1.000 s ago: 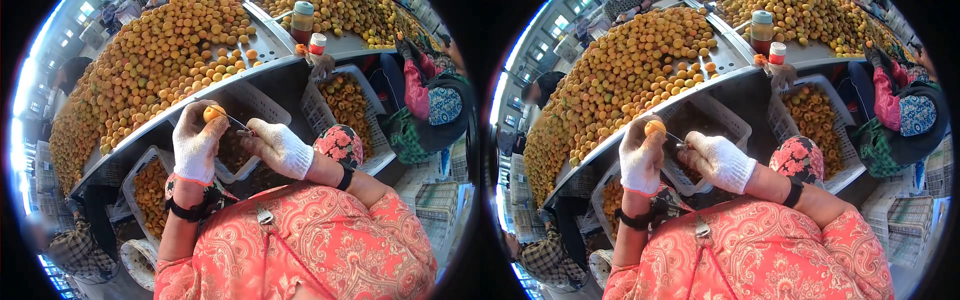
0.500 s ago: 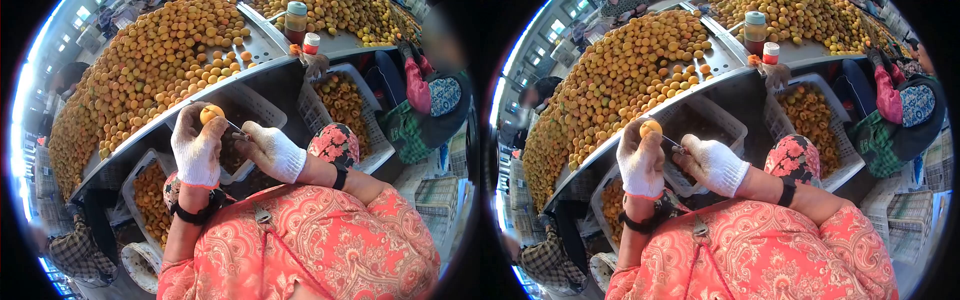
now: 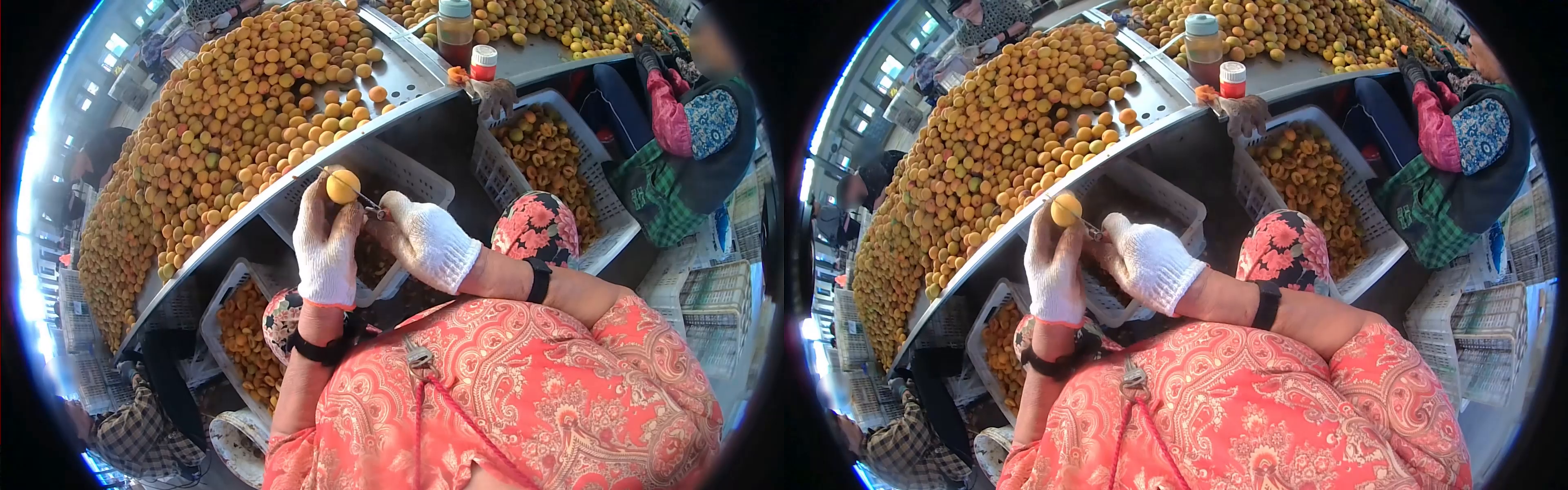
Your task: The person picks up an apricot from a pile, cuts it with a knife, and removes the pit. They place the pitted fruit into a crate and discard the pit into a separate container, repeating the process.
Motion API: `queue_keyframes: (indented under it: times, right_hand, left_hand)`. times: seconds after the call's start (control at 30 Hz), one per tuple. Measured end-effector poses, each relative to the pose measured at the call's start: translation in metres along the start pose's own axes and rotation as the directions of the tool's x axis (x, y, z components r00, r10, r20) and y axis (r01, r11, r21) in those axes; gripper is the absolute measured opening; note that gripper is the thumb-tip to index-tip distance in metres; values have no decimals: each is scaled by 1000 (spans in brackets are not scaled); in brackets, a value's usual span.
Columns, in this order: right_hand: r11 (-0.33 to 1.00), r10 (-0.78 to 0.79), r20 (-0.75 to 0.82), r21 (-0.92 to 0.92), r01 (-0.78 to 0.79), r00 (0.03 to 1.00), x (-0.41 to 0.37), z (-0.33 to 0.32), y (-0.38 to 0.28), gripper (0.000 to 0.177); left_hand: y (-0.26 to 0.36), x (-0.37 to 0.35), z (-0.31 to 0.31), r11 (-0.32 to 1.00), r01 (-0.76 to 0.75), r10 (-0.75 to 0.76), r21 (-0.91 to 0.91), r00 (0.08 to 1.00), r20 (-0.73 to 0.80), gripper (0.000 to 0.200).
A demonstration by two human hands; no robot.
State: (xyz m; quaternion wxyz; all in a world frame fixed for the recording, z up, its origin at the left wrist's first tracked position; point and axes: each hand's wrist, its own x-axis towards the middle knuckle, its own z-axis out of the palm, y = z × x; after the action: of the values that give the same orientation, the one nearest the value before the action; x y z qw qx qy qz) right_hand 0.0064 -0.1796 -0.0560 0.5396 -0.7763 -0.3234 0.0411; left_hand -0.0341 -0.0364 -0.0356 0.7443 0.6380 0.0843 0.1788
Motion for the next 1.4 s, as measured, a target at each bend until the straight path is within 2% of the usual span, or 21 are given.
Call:
queue_keyframes:
  times: [0.07, 0.13, 0.27, 0.33, 0.43, 0.5, 0.57, 0.63, 0.7, 0.8, 0.83, 0.87, 0.93, 0.97, 1.0, 1.07, 1.13, 1.2, 1.27, 1.3, 1.4]
  right_hand:
    - [1000, 24, 20, 13, -24, 1000, 0, 2, -1, 19]
    - [999, 43, 37, 22, -44, 998, 1, 2, 0, 16]
    - [999, 33, 62, 27, -34, 998, 0, -3, -1, 16]
    - [999, 50, 86, -5, -50, 995, 0, -5, -2, 16]
    - [997, 18, 97, -70, -11, 995, 0, -3, -3, 16]
    - [997, 67, 84, 27, -70, 994, 0, 0, -5, 25]
    - [996, 90, 79, -21, -88, 993, -2, 6, -2, 25]
    - [992, 111, 73, -72, -106, 991, -2, 10, 3, 25]
    - [1000, 23, -11, -12, -23, 1000, 1, 14, 7, 17]
    - [1000, 4, -27, -8, -4, 1000, 2, 13, 6, 18]
    - [1000, 3, -32, -11, -4, 999, 2, 11, 4, 18]
    - [1000, 3, -21, -16, -4, 1000, 1, 8, 2, 19]
    - [1000, 5, -9, -21, -6, 1000, 2, 5, -2, 20]
    - [999, 10, -18, -48, -10, 1000, 2, 5, -4, 20]
    - [997, 16, -25, -74, -17, 1000, 3, 6, -5, 20]
    - [994, 19, -34, -109, -22, 999, 4, 12, 0, 19]
    - [988, 4, -58, -151, -13, 998, 7, 12, 5, 18]
    - [992, 2, -30, -122, -6, 1000, 7, 11, 10, 18]
    - [999, -3, -9, -48, 2, 1000, 5, 13, 18, 16]
    - [999, 25, 10, -26, -25, 1000, 4, 13, 18, 16]
    - [1000, 14, 47, 22, -15, 999, 4, 1, 10, 23]
  left_hand:
    - [-5, 3, -8, 998, 65, -64, -27, 998, 10, 43]
    - [-8, 5, -9, 999, 28, -29, 33, 999, 32, 42]
    - [4, 4, -3, 1000, -21, 21, 12, 1000, -1, 39]
    - [9, 5, -13, 983, 71, -44, -170, 987, 157, 37]
    - [4, 5, -10, 990, 70, -58, -121, 994, 97, 33]
    - [-4, 6, -6, 991, 53, -44, -126, 996, 72, 32]
    - [-15, 8, -4, 975, 90, -94, -202, 996, -10, 26]
    - [-21, 6, 0, 960, 128, -135, -248, 991, -9, 27]
    - [-31, 6, 8, 934, 149, -179, -325, 982, -63, 36]
    - [-27, 4, 15, 934, 132, -172, -333, 981, -93, 34]
    - [-23, 4, 10, 957, 110, -119, -268, 993, -19, 34]
    - [-22, 5, 6, 957, 110, -118, -269, 993, -14, 34]
    - [-24, 7, 0, 1000, 10, -9, -16, 997, 77, 37]
    - [-33, 10, -5, 1000, -15, 15, 4, 997, 75, 41]
    - [-30, 10, 1, 1000, -11, 11, 5, 997, 73, 41]
    - [-21, 9, 19, 915, 195, -262, -352, 953, -154, 44]
    - [-30, 13, 15, 922, 179, -248, -344, 954, -167, 45]
    - [-33, 14, 3, 977, 162, -168, -138, 985, -33, 39]
    - [-41, 17, 1, 986, 92, -107, -142, 989, -99, 21]
    - [-49, 19, -7, 986, 63, -69, -154, 997, -30, 22]
    - [-40, 12, -4, 992, 78, -84, -103, 995, -55, 25]
